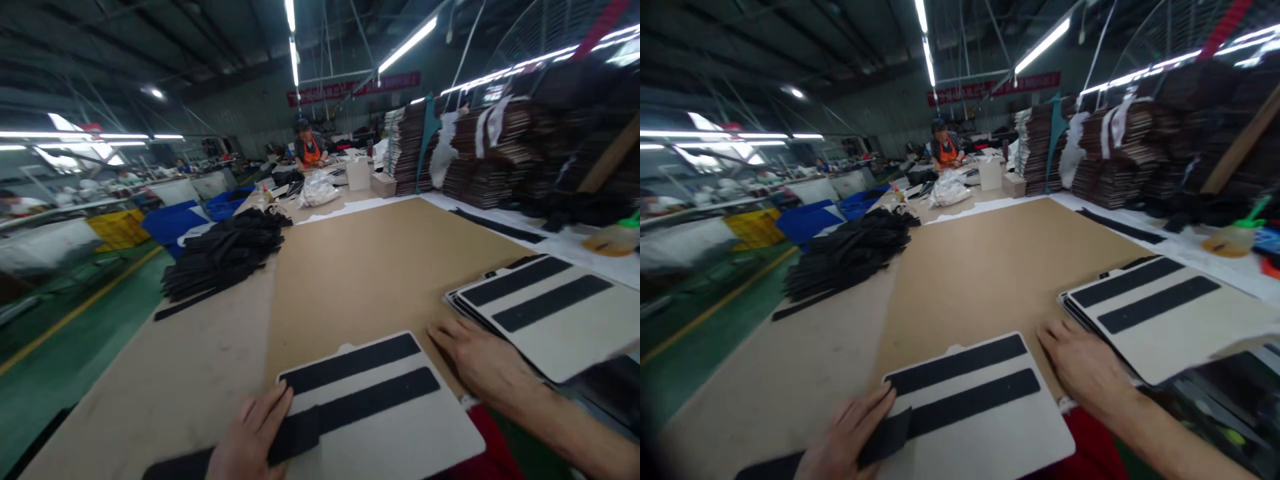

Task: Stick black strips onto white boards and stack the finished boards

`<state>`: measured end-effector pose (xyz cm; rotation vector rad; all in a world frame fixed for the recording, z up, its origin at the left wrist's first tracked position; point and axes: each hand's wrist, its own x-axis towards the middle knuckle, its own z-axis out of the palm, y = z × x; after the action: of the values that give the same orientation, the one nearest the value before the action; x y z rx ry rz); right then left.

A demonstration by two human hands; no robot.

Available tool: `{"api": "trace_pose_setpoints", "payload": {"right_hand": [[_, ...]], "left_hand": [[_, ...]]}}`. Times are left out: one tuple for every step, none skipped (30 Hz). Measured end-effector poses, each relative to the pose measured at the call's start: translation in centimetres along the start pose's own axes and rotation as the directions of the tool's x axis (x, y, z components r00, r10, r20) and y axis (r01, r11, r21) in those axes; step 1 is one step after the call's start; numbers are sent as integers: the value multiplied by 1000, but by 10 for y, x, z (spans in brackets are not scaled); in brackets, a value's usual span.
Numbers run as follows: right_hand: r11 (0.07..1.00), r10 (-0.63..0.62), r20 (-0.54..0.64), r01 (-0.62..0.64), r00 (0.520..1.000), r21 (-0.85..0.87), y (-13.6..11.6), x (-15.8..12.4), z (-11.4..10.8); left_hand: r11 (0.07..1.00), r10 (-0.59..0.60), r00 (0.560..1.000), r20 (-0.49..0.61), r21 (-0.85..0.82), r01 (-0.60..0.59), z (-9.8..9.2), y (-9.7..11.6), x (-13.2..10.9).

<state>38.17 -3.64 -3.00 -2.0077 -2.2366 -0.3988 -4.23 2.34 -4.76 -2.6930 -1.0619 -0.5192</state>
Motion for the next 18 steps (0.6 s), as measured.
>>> {"api": "trace_pose_setpoints", "payload": {"right_hand": [[998, -2, -29, 4, 1000, 63, 4, -3, 4], [991, -6, -59, 14, 998, 130, 6, -6, 8], [980, -6, -88, 24, 996, 196, 4, -10, 12], [966, -2, -116, 31, 993, 255, 0, -13, 16], [950, 4, -139, 39, 990, 309, -6, -16, 19], [933, 16, -156, 41, 988, 357, -13, -19, 22], [916, 37, -169, 34, 985, 401, -21, -20, 23], [897, 67, -172, 16, 983, 441, -28, -20, 25], [877, 105, -163, -14, 981, 481, -33, -18, 25], [852, 147, -141, -53, 979, 520, -36, -16, 24], [823, 188, -107, -97, 976, 559, -37, -12, 22], [787, 223, -64, -141, 973, 600, -36, -9, 19], [747, 244, -15, -178, 970, 640, -35, -7, 14], [715, 248, 28, -202, 968, 669, -33, -5, 9], [702, 241, 57, -214, 969, 679, -31, -4, 3], [715, 229, 70, -217, 971, 664, -31, -5, -3], [752, 211, 70, -207, 975, 626, -33, -8, -8], [803, 173, 54, -173, 983, 571, -38, -11, -10]], "left_hand": [[1000, -5, 1000, -1, 4, 5, -4, 3, 0], [1000, -10, 1000, -6, 8, 10, -6, 6, 0], [1000, -19, 1000, -16, 12, 20, -7, 8, 1], [999, -29, 999, -30, 16, 29, -6, 10, 1], [999, -32, 999, -42, 19, 33, -6, 10, 0], [999, -33, 998, -54, 19, 34, -5, 10, 0], [999, -27, 998, -63, 17, 28, -3, 10, -1], [1000, -20, 997, -70, 12, 21, -2, 9, -2], [1000, -7, 997, -81, 5, 8, -1, 7, -3], [1000, 2, 996, -88, -2, -2, 0, 5, -4], [1000, 9, 995, -97, -8, -10, 1, 2, -5], [1000, 19, 994, -106, -15, -21, 2, 0, -5], [999, 32, 993, -112, -22, -35, 2, -2, -6], [999, 39, 992, -117, -29, -43, 3, -5, -6], [998, 39, 992, -119, -39, -44, 4, -6, -6], [998, 33, 992, -122, -51, -40, 6, -8, -7], [997, 27, 992, -124, -64, -35, 7, -9, -7], [997, 15, 992, -123, -78, -25, 9, -11, -7]]}}
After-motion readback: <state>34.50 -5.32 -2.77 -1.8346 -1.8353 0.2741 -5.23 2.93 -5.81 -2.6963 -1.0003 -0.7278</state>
